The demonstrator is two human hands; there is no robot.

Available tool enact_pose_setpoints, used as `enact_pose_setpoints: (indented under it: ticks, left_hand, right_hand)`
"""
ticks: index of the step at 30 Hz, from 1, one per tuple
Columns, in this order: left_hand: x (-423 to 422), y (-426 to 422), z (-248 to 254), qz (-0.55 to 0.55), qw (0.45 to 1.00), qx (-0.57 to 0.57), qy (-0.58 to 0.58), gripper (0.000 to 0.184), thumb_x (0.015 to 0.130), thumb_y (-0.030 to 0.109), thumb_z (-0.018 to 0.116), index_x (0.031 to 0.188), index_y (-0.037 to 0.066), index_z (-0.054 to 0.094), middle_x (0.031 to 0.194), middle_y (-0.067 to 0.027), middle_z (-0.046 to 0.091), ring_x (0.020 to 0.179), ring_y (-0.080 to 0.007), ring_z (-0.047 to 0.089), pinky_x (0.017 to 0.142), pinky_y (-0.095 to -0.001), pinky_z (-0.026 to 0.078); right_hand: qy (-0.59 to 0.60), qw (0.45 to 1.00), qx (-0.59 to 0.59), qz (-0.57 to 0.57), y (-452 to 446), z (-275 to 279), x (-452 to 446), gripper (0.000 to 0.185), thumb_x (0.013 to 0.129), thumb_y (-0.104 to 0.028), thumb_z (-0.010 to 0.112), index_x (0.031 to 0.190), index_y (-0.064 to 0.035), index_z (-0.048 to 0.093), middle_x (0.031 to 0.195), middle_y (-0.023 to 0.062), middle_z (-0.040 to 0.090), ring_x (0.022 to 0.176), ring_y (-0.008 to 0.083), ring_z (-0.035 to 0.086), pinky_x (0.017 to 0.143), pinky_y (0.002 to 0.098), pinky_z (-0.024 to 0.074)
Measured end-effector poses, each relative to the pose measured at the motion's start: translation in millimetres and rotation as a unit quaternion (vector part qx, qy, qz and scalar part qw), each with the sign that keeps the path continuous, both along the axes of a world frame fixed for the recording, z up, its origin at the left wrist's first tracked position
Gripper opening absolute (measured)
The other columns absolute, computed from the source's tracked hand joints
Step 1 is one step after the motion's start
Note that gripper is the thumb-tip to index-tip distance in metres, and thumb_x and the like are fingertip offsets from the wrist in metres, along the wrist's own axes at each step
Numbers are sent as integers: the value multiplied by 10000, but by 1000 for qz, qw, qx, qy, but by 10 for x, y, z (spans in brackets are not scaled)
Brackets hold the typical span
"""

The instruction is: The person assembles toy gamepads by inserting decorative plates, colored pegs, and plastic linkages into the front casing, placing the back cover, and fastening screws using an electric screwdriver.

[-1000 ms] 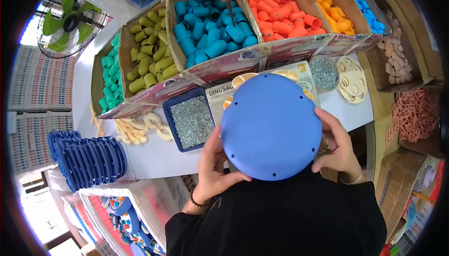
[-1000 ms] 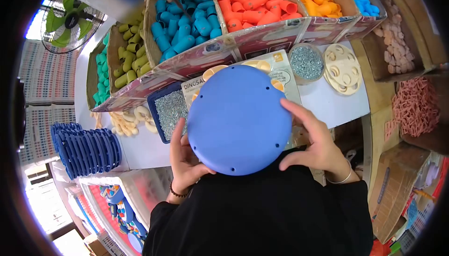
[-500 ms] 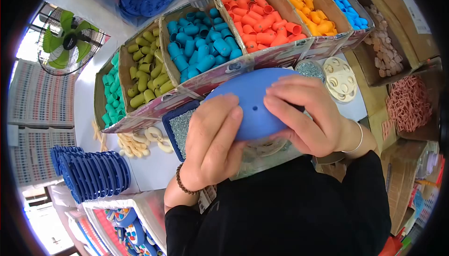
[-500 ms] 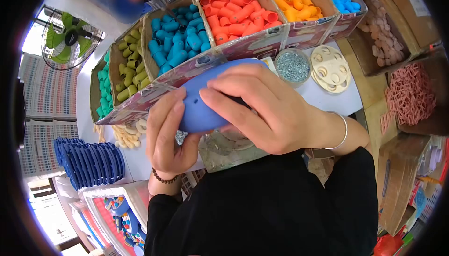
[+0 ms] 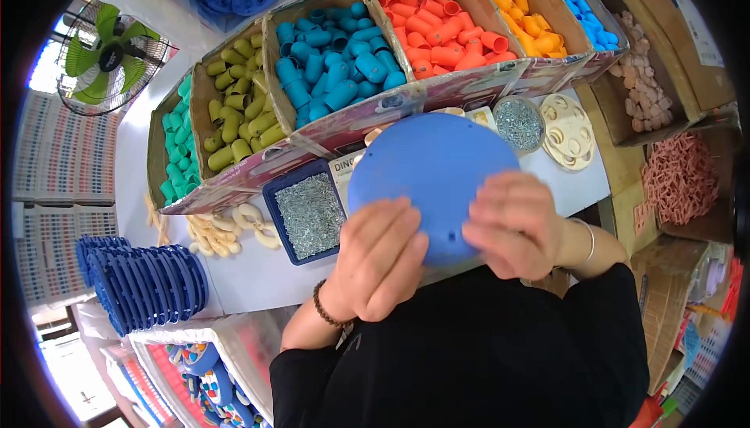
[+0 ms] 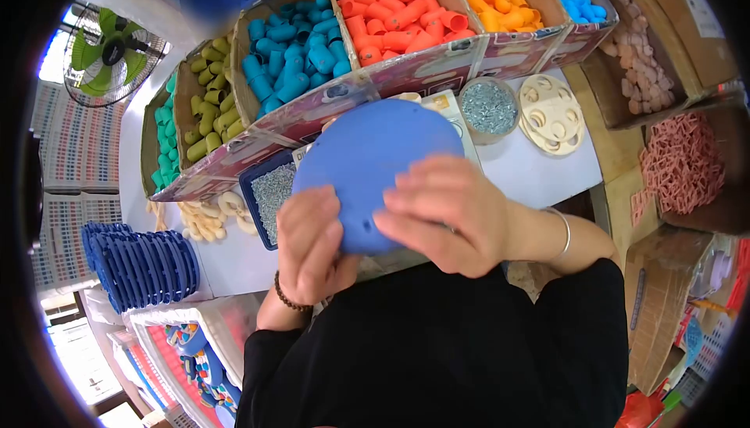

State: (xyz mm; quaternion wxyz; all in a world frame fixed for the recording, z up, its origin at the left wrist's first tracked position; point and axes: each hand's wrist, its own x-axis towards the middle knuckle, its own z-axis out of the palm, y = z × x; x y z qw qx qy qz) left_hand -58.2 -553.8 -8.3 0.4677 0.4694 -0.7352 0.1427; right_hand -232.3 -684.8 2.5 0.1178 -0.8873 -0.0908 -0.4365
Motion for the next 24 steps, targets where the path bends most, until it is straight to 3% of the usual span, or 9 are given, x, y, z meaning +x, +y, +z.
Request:
enact_pose_setpoints:
  ticks: [2,3,8,10,13,15,17,19,24]
  left_hand:
    - [49,160,-105,-18,995,70,-65,332,662,-31,639,985,-45,561,1050,-227,556,963,-362,559,819,-477,455]
    - [82,237,-218,17,992,98,-75,342,691,79,690,1002,-2,571,1096,-181,558,1025,-326,542,864,-472,432]
    - [113,394,-368,28,982,188,-9,417,711,250,685,1034,10,575,1165,-127,551,1124,-321,483,876,-468,425]
    - [132,393,-331,29,982,188,-10,376,732,225,692,1010,-7,592,1097,-175,582,1064,-385,519,851,-491,427]
    - [265,428,-430,138,981,128,56,209,718,51,643,911,-22,607,971,-173,613,963,-352,562,819,-447,440]
    - [365,418,-377,237,959,142,63,173,707,-8,612,878,-28,595,911,-151,585,886,-320,533,772,-407,426]
    - [464,397,-331,366,887,282,22,168,692,-10,609,858,-33,592,876,-131,528,861,-317,473,750,-394,399]
    - [545,388,-471,352,888,294,22,139,684,-32,595,822,-26,574,840,-130,484,848,-316,437,743,-385,381]
    - [547,364,-539,312,908,273,57,89,694,-47,575,775,-20,550,832,-136,502,838,-316,458,737,-387,383]
  right_hand:
    - [62,997,7,46,55,-144,-183,318,722,-131,669,1021,-48,605,1009,87,552,920,248,535,788,392,465]
    - [69,997,5,40,79,-197,-228,318,722,-131,669,1021,-48,605,1009,87,552,920,248,535,788,392,465]
    - [155,981,115,-21,70,-260,-338,325,677,-206,743,927,-43,616,959,87,563,903,262,541,808,398,459]
    - [110,980,156,-58,32,-248,-315,261,658,-125,740,862,-19,615,948,104,574,876,283,546,765,385,461]
    - [77,963,153,-208,-136,-216,-336,148,664,10,667,801,-1,614,873,110,583,806,282,547,696,365,453]
    - [102,927,166,-321,-380,-260,-349,147,681,-11,659,824,-6,624,851,115,575,788,285,532,697,360,441]
    - [167,909,105,-367,-602,-318,-310,145,690,-31,658,831,-10,628,833,117,572,786,290,522,703,362,434]
    - [267,872,41,-408,-723,-436,-297,136,705,-83,661,813,-9,625,791,131,562,798,314,496,727,385,414]
    - [259,872,84,-406,-727,-521,-247,86,725,-64,640,765,-1,598,784,133,559,788,316,495,708,390,409]
